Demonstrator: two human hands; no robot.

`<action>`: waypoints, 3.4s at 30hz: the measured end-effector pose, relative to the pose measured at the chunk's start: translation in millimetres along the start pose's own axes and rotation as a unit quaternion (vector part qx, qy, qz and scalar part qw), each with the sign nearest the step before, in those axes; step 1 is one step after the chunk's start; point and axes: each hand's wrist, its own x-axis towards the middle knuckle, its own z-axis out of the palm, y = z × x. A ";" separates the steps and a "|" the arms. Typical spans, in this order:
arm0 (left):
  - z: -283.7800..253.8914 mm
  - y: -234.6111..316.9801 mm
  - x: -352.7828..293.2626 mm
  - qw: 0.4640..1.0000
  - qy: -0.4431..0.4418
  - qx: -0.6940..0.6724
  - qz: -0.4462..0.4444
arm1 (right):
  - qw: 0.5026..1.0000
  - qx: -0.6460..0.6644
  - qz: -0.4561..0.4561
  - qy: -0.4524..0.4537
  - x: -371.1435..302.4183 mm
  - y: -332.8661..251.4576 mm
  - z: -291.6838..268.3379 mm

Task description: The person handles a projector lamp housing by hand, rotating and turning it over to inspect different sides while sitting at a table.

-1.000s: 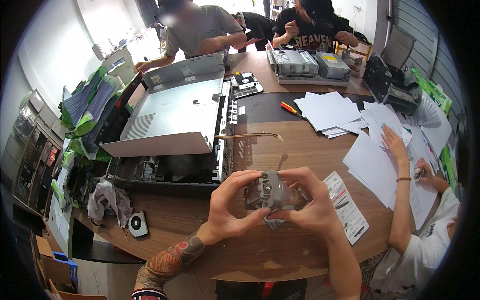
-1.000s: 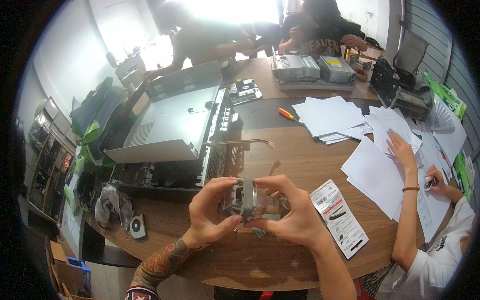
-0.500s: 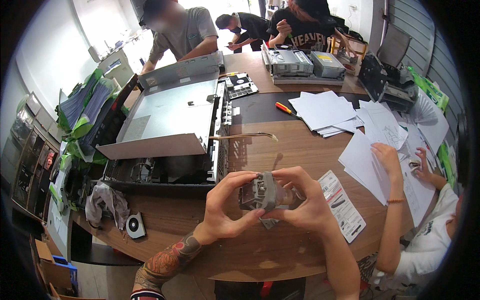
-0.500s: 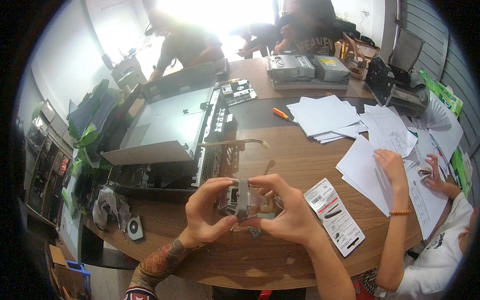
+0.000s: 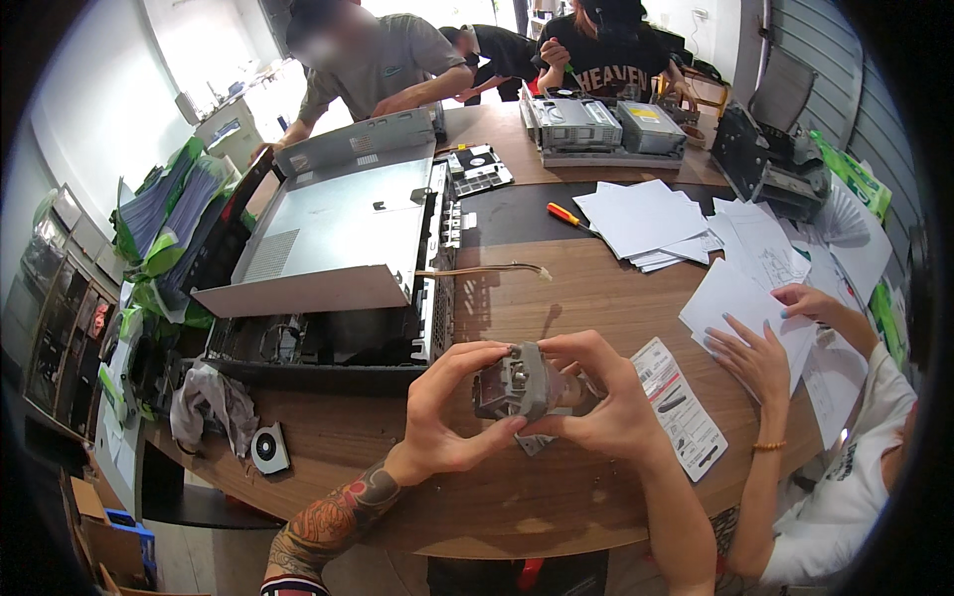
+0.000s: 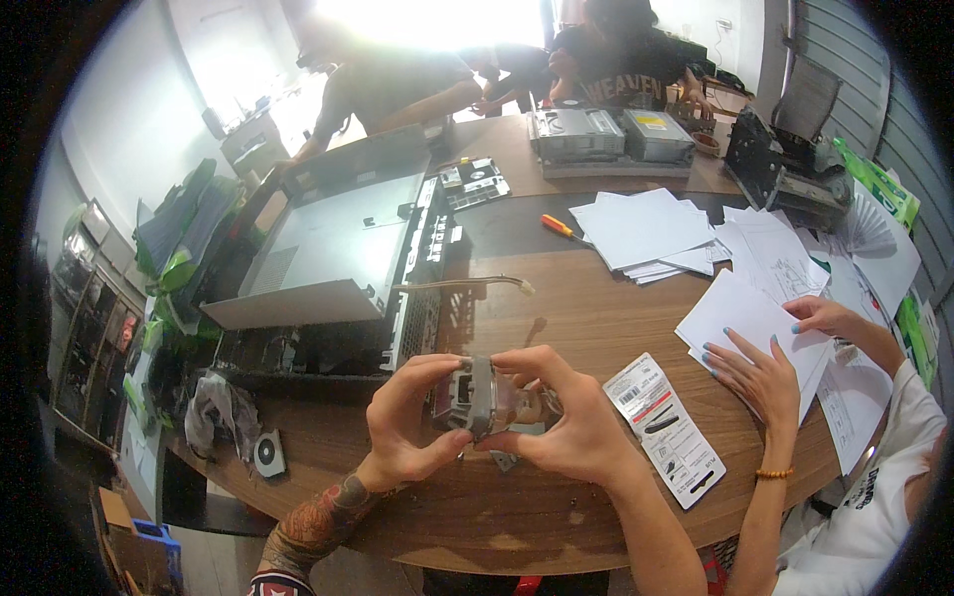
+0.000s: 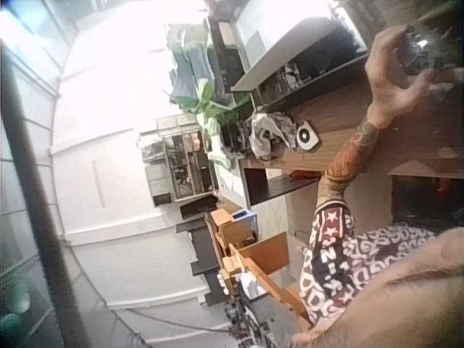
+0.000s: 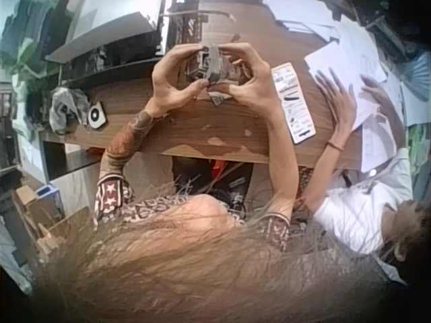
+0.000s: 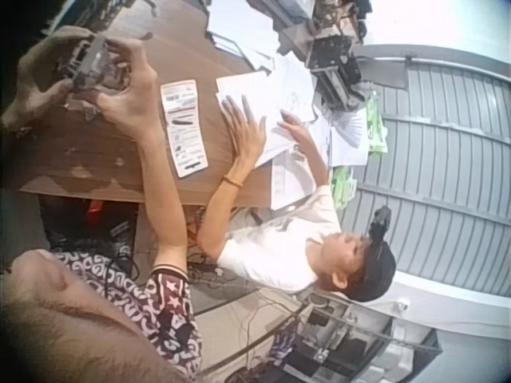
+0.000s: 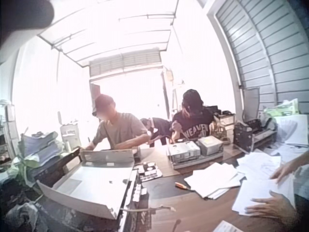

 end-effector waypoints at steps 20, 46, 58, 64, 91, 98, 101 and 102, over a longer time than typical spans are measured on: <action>3.8 7.8 -4.0 0.992 0.072 -0.093 -0.044 | 0.906 -0.266 -0.304 0.128 2.4 7.4 7.9; 5.6 2.8 -6.7 0.986 0.054 -0.127 -0.093 | 0.873 -0.322 -0.342 0.128 0.1 6.6 18.7; 5.5 3.1 -7.2 0.985 0.050 -0.136 -0.092 | 0.871 -0.319 -0.348 0.137 0.8 8.0 19.6; 3.7 4.3 -8.2 0.985 0.049 -0.140 -0.092 | 0.864 -0.323 -0.360 0.138 -0.2 9.0 21.6; 10.3 5.6 -8.2 0.973 0.062 -0.177 -0.136 | 0.846 -0.363 -0.360 0.151 -2.0 6.6 17.7; 8.8 4.8 -8.4 0.968 0.070 -0.182 -0.157 | 0.833 -0.389 -0.368 0.140 -2.3 7.6 18.5; 8.5 5.7 -7.7 0.970 0.068 -0.177 -0.154 | 0.823 -0.400 -0.376 0.144 -2.4 5.1 18.5; 8.0 4.9 -7.8 0.971 0.069 -0.174 -0.150 | 0.823 -0.397 -0.379 0.146 -1.6 5.7 19.2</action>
